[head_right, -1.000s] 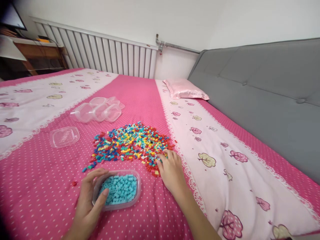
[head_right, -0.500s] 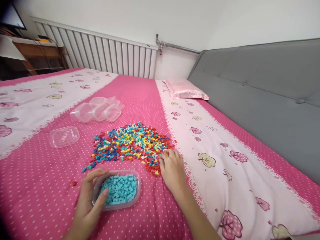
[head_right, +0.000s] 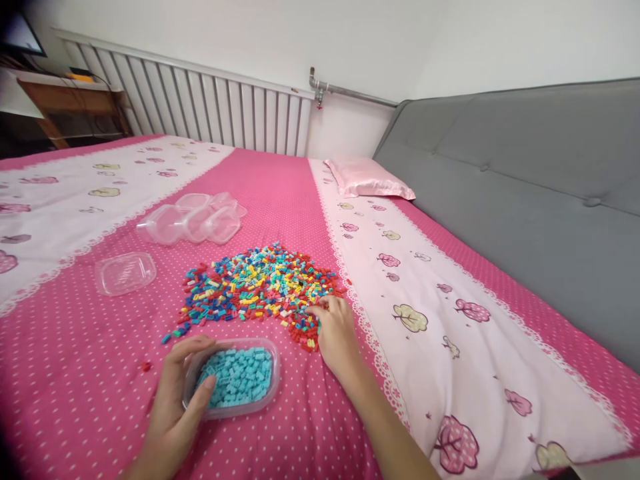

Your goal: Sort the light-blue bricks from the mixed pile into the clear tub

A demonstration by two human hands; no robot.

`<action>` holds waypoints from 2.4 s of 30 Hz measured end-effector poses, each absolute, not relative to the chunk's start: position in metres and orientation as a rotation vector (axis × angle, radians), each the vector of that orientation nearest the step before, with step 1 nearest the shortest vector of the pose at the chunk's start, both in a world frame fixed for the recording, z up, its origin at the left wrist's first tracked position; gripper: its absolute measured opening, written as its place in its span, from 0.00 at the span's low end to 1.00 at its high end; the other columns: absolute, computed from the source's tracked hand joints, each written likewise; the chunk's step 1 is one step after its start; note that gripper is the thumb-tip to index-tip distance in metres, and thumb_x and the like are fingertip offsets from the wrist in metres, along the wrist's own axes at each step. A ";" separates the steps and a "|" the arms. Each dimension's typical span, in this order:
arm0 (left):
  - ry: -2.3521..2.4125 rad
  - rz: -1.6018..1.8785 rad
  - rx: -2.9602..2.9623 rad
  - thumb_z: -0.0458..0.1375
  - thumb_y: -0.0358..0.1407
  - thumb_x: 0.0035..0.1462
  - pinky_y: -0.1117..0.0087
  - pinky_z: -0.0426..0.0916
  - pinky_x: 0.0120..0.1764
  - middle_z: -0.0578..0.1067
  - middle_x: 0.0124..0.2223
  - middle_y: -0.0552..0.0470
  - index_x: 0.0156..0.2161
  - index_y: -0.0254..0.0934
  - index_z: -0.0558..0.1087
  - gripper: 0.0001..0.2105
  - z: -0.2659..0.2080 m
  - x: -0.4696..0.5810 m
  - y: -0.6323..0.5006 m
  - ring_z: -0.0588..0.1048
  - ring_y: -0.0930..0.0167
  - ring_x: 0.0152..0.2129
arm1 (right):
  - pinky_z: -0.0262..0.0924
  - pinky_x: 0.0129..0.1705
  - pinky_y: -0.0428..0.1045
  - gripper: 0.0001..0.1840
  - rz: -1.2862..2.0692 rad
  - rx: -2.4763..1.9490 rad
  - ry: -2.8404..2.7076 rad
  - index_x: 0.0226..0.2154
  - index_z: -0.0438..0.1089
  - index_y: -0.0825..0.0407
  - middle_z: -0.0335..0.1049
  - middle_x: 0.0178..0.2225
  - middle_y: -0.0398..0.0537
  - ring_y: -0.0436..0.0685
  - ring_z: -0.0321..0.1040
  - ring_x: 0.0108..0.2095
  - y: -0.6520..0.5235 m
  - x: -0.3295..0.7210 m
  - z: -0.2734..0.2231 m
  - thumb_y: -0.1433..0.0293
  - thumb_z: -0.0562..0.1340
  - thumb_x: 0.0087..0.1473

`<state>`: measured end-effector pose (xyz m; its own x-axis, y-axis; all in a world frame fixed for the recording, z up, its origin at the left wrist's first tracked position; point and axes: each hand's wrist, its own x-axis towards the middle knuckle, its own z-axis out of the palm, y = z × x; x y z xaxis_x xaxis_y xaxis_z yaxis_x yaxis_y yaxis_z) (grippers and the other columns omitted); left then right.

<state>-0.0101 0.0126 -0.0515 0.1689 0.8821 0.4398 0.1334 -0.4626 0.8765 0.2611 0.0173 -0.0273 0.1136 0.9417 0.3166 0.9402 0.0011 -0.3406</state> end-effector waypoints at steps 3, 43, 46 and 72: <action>0.966 1.358 1.738 0.53 0.35 0.66 0.62 0.67 0.55 0.67 0.53 0.47 0.56 0.45 0.64 0.14 -0.052 -0.010 0.013 0.72 0.64 0.51 | 0.60 0.54 0.57 0.20 -0.003 -1.934 -1.803 0.46 0.79 0.47 0.68 0.47 0.54 0.63 0.62 0.50 0.020 0.261 -0.028 0.79 0.55 0.62; 0.897 1.130 1.979 0.49 0.35 0.69 0.58 0.63 0.56 0.62 0.54 0.47 0.56 0.45 0.60 0.13 -0.046 -0.010 0.010 0.65 0.63 0.54 | 0.61 0.44 0.54 0.10 0.306 -1.474 -1.803 0.29 0.75 0.50 0.74 0.35 0.45 0.59 0.68 0.41 -0.013 0.203 0.009 0.80 0.71 0.50; 0.873 1.092 2.000 0.50 0.34 0.68 0.60 0.63 0.57 0.62 0.54 0.47 0.57 0.46 0.59 0.14 -0.046 -0.010 0.010 0.64 0.63 0.55 | 0.61 0.44 0.55 0.10 0.290 -1.502 -1.824 0.28 0.75 0.50 0.72 0.36 0.46 0.60 0.67 0.42 -0.014 0.198 0.007 0.80 0.73 0.47; 0.824 1.037 1.987 0.49 0.34 0.68 0.57 0.62 0.57 0.60 0.56 0.45 0.59 0.46 0.58 0.16 -0.049 -0.009 0.008 0.62 0.61 0.57 | 0.64 0.45 0.60 0.09 -0.038 -1.715 -1.950 0.29 0.71 0.52 0.69 0.39 0.50 0.64 0.65 0.43 -0.027 0.203 0.020 0.80 0.69 0.49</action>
<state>-0.0094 0.0078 -0.0489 0.4680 0.7935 0.3889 0.1993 -0.5235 0.8284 0.2029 -0.0272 0.0202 -0.0467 0.9122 0.4071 0.9275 0.1909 -0.3214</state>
